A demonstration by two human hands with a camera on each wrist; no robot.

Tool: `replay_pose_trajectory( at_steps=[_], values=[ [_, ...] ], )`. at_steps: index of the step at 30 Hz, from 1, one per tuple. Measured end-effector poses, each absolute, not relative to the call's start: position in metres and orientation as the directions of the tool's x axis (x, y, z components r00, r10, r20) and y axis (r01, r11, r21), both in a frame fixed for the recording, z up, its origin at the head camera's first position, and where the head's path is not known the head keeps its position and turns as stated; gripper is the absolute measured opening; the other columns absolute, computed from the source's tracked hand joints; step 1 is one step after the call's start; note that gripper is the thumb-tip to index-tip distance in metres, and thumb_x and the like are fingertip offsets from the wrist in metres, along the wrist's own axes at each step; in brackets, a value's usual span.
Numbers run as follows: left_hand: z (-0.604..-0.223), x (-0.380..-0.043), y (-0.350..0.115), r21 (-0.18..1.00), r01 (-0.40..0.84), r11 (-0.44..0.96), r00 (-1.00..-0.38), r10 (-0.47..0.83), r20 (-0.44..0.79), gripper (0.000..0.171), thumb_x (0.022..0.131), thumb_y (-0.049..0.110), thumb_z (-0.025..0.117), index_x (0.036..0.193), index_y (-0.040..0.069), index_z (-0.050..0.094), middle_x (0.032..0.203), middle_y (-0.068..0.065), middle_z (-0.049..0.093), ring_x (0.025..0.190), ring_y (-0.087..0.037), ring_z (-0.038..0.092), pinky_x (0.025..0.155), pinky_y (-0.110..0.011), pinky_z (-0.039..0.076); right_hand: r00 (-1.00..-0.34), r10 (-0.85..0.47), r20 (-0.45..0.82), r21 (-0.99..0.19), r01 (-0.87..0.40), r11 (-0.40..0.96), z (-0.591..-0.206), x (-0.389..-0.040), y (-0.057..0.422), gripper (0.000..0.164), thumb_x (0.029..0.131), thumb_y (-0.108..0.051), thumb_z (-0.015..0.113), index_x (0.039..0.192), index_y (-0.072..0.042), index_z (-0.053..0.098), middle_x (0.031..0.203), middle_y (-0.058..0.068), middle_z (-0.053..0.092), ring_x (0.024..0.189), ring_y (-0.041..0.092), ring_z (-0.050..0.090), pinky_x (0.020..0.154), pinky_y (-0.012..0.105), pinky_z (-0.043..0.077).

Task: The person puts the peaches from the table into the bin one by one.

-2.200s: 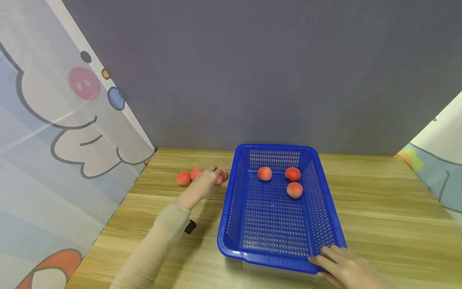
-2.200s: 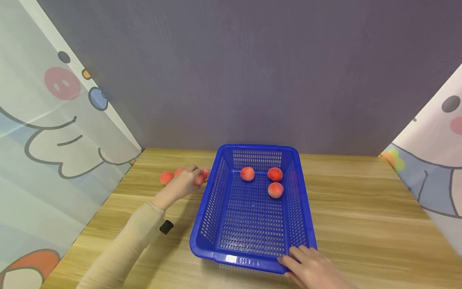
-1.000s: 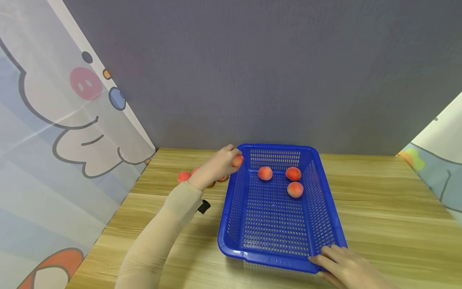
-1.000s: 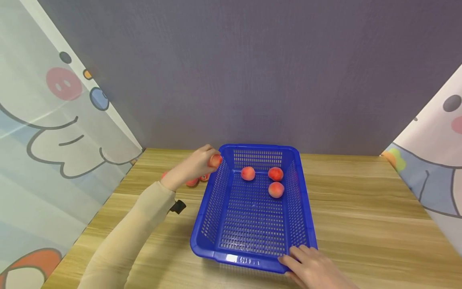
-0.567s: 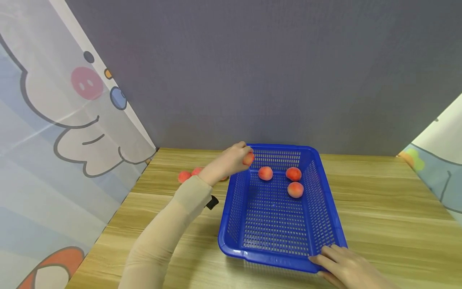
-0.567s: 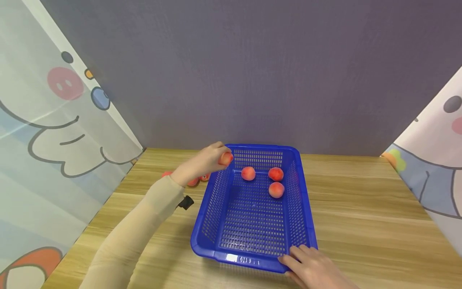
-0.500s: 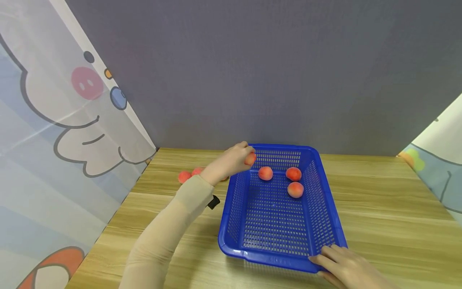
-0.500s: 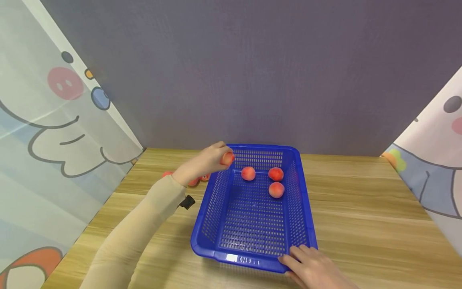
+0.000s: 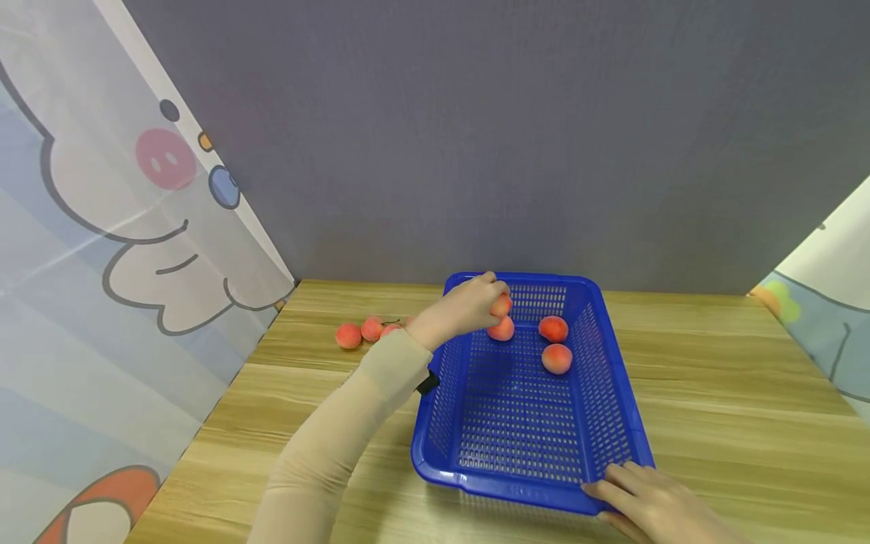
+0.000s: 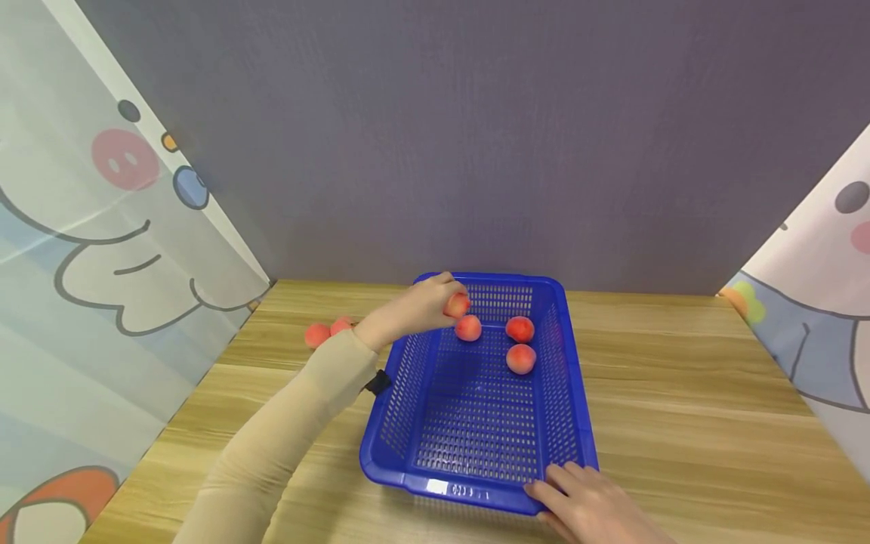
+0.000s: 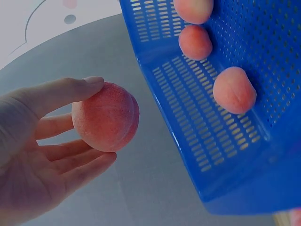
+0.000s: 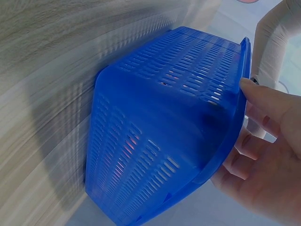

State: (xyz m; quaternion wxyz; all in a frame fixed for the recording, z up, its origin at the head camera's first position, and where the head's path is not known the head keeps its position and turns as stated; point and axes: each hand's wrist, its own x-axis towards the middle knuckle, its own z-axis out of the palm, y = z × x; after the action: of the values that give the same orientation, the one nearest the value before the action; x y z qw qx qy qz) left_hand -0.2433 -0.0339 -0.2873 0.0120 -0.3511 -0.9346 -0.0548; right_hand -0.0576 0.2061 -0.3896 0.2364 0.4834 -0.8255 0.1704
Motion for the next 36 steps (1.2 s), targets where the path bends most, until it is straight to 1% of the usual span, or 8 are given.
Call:
replay_pose_trajectory(
  at_steps=[8, 12, 16, 24, 29, 31, 33, 36],
  values=[
    [-0.293, -0.246, -0.021, 0.099, 0.643, 0.760, -0.764, 0.645, 0.009, 0.042, 0.077, 0.020, 0.066, 0.115, 0.007, 0.055, 0.108, -0.008, 0.052, 0.088, -0.017, 0.053, 0.073, -0.028, 0.045, -0.403, -0.712, 0.575, -0.045, -0.884, 0.465, -0.390, -0.058, 0.206, 0.027, 0.091, -0.036, 0.044, 0.089, -0.016, 0.062, 0.076, -0.014, 0.042, 0.064, -0.002, 0.037, 0.053, 0.008, 0.027],
    [-0.299, -0.250, -0.016, 0.080, 0.639, 0.765, -0.768, 0.641, -0.003, 0.044, 0.076, 0.021, 0.066, 0.116, 0.007, 0.055, 0.110, -0.009, 0.053, 0.091, -0.018, 0.054, 0.076, -0.030, 0.045, -0.408, -0.715, 0.568, -0.048, -0.884, 0.466, -0.389, -0.058, 0.206, 0.026, 0.090, -0.036, 0.045, 0.089, -0.016, 0.062, 0.076, -0.014, 0.042, 0.064, -0.002, 0.036, 0.053, 0.008, 0.027],
    [-0.306, -0.253, -0.012, 0.066, 0.629, 0.774, -0.775, 0.631, -0.013, 0.045, 0.074, 0.019, 0.066, 0.116, 0.006, 0.056, 0.110, -0.009, 0.055, 0.092, -0.018, 0.054, 0.076, -0.028, 0.045, -0.416, -0.715, 0.561, -0.054, -0.881, 0.470, -0.389, -0.057, 0.206, 0.024, 0.090, -0.036, 0.046, 0.090, -0.017, 0.061, 0.076, -0.015, 0.041, 0.064, -0.002, 0.036, 0.053, 0.008, 0.027],
    [-0.319, -0.256, -0.004, 0.034, 0.649, 0.760, -0.759, 0.650, -0.045, 0.031, 0.073, 0.018, 0.063, 0.100, 0.004, 0.060, 0.094, -0.007, 0.059, 0.083, -0.018, 0.056, 0.070, -0.028, 0.047, -0.404, -0.710, 0.576, -0.053, -0.886, 0.460, -0.389, -0.058, 0.206, 0.027, 0.091, -0.035, 0.043, 0.089, -0.016, 0.062, 0.076, -0.014, 0.042, 0.064, -0.002, 0.036, 0.053, 0.008, 0.026],
    [-0.328, -0.257, 0.003, 0.040, 0.621, 0.783, -0.775, 0.621, -0.121, 0.039, 0.073, 0.019, 0.065, 0.109, 0.003, 0.059, 0.103, -0.007, 0.060, 0.082, -0.015, 0.054, 0.069, -0.025, 0.046, -0.388, -0.704, 0.595, -0.041, -0.889, 0.455, -0.390, -0.059, 0.205, 0.030, 0.092, -0.035, 0.040, 0.088, -0.015, 0.062, 0.076, -0.014, 0.042, 0.064, -0.002, 0.036, 0.053, 0.008, 0.027],
    [-0.331, -0.257, 0.005, 0.050, 0.608, 0.792, -0.780, 0.608, -0.147, 0.041, 0.073, 0.020, 0.067, 0.109, 0.004, 0.058, 0.100, -0.005, 0.060, 0.078, -0.013, 0.054, 0.067, -0.023, 0.046, -0.387, -0.703, 0.597, -0.039, -0.889, 0.456, -0.390, -0.059, 0.205, 0.031, 0.092, -0.035, 0.039, 0.088, -0.015, 0.062, 0.076, -0.014, 0.042, 0.064, -0.002, 0.037, 0.053, 0.008, 0.027],
    [-0.334, -0.257, 0.007, 0.048, 0.604, 0.795, -0.780, 0.603, -0.169, 0.036, 0.073, 0.021, 0.068, 0.104, 0.005, 0.059, 0.091, -0.002, 0.058, 0.074, -0.012, 0.052, 0.065, -0.023, 0.045, -0.389, -0.702, 0.596, -0.040, -0.888, 0.457, -0.390, -0.059, 0.205, 0.031, 0.092, -0.035, 0.040, 0.088, -0.015, 0.062, 0.076, -0.013, 0.042, 0.064, -0.002, 0.037, 0.053, 0.008, 0.027],
    [-0.337, -0.256, 0.009, 0.052, 0.593, 0.803, -0.784, 0.591, -0.191, 0.035, 0.073, 0.021, 0.070, 0.103, 0.006, 0.058, 0.087, -0.001, 0.056, 0.072, -0.011, 0.051, 0.064, -0.022, 0.044, -0.394, -0.702, 0.593, -0.045, -0.887, 0.459, -0.390, -0.059, 0.205, 0.030, 0.092, -0.035, 0.041, 0.088, -0.015, 0.062, 0.076, -0.014, 0.042, 0.064, -0.002, 0.037, 0.054, 0.008, 0.027]
  ],
)
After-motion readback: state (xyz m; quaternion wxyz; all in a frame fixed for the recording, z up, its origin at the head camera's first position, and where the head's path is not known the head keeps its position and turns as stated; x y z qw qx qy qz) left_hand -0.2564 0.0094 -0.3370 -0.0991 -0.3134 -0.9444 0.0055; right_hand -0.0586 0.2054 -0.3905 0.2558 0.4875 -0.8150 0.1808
